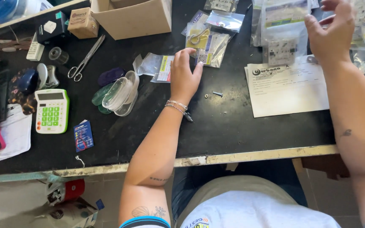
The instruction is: The person sorts small plastic bags containing electronic components on a cluttered workbench. They pick up each bag, briefly inspect it, and place it into a growing stack. The person also handles a printed document and a small metal clip during the process.
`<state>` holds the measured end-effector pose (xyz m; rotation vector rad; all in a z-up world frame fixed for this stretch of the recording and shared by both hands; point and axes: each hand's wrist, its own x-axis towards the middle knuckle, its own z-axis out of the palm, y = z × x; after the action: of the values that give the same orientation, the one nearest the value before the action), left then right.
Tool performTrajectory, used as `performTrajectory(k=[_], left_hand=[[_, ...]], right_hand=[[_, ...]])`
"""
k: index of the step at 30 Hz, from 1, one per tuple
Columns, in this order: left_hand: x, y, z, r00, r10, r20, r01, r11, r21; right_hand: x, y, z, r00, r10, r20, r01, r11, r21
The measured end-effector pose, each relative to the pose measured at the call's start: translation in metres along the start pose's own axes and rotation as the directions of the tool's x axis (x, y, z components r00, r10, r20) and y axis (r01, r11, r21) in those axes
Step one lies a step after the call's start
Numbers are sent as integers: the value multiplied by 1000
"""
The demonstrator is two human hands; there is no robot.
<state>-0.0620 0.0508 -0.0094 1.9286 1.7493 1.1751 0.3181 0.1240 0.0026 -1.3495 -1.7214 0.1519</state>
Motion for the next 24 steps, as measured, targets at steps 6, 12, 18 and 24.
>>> performTrajectory(k=[6, 12, 18, 24], left_hand=[[-1, -24, 14, 993, 47, 110, -85, 925, 370], [4, -27, 21, 987, 45, 152, -107, 897, 429], [9, -20, 18, 978, 50, 201, -139, 878, 458], [40, -39, 35, 999, 34, -39, -17, 921, 390]], right_hand=[[-7, -57, -9, 967, -203, -153, 213, 975, 55], [-15, -69, 15, 882, -449, -144, 460, 886, 51], [-29, -83, 17, 904, -427, -27, 427, 896, 123], [-28, -79, 21, 899, -438, -21, 436, 888, 143]])
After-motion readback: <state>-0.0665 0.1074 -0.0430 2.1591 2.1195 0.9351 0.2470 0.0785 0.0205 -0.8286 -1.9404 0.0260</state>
